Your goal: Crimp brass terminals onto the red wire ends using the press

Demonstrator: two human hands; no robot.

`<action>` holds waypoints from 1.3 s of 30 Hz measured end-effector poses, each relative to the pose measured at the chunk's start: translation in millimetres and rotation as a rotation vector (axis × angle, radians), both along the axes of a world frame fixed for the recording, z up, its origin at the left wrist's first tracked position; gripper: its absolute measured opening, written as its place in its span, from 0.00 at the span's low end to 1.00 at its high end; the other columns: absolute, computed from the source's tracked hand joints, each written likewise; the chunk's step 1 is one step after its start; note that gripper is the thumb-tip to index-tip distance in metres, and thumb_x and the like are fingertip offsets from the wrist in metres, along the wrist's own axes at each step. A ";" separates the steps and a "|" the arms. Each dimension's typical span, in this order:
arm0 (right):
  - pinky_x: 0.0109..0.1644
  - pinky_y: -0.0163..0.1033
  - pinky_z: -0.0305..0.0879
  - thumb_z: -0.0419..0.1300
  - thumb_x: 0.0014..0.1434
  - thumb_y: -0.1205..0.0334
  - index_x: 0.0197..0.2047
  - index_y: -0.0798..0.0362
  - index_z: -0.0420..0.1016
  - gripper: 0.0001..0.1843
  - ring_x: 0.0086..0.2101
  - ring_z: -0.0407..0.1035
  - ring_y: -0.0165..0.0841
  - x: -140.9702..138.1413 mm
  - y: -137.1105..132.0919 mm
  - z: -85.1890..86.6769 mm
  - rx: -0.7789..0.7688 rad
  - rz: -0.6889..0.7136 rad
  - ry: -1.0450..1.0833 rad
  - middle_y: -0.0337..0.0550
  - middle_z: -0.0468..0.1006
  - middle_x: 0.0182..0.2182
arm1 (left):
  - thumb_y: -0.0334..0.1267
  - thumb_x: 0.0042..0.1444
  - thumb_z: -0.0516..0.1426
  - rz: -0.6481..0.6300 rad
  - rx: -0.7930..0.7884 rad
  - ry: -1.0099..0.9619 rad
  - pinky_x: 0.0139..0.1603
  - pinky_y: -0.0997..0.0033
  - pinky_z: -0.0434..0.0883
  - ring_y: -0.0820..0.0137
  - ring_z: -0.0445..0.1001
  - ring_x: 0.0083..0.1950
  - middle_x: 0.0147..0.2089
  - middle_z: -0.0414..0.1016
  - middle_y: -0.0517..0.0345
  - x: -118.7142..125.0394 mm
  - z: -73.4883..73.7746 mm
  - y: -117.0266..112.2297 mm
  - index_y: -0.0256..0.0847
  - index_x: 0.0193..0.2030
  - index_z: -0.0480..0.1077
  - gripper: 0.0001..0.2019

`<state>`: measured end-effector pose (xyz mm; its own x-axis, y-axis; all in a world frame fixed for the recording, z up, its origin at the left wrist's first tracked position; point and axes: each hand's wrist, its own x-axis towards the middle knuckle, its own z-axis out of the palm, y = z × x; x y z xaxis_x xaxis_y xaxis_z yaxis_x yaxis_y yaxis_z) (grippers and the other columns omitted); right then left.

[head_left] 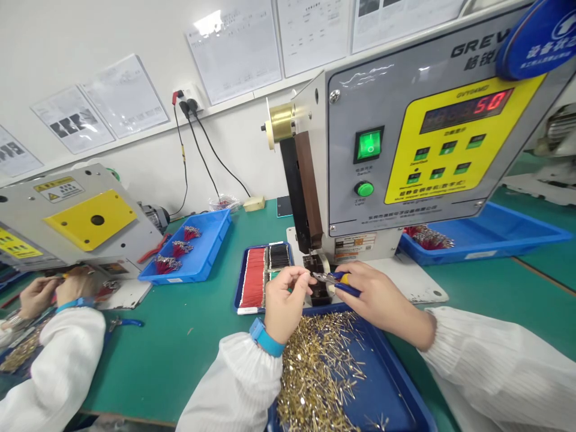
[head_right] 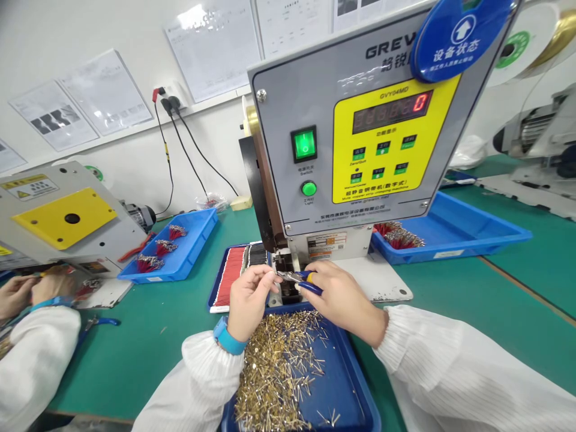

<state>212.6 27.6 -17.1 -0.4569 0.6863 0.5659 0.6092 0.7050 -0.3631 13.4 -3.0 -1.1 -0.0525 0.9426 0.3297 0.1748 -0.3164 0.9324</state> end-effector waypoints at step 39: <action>0.45 0.48 0.72 0.56 0.62 0.61 0.35 0.53 0.78 0.10 0.39 0.73 0.41 -1.2 -1.9 4.0 0.015 0.010 0.001 0.50 0.78 0.39 | 0.43 0.61 0.57 0.021 0.024 0.007 0.44 0.68 0.74 0.68 0.77 0.39 0.36 0.80 0.54 -0.6 5.6 -0.6 0.39 0.40 0.75 0.11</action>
<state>211.5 25.7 -13.1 -0.4627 0.6731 0.5769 0.6017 0.7163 -0.3532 12.7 -3.5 4.6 -0.0693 0.9332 0.3527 0.1882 -0.3350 0.9232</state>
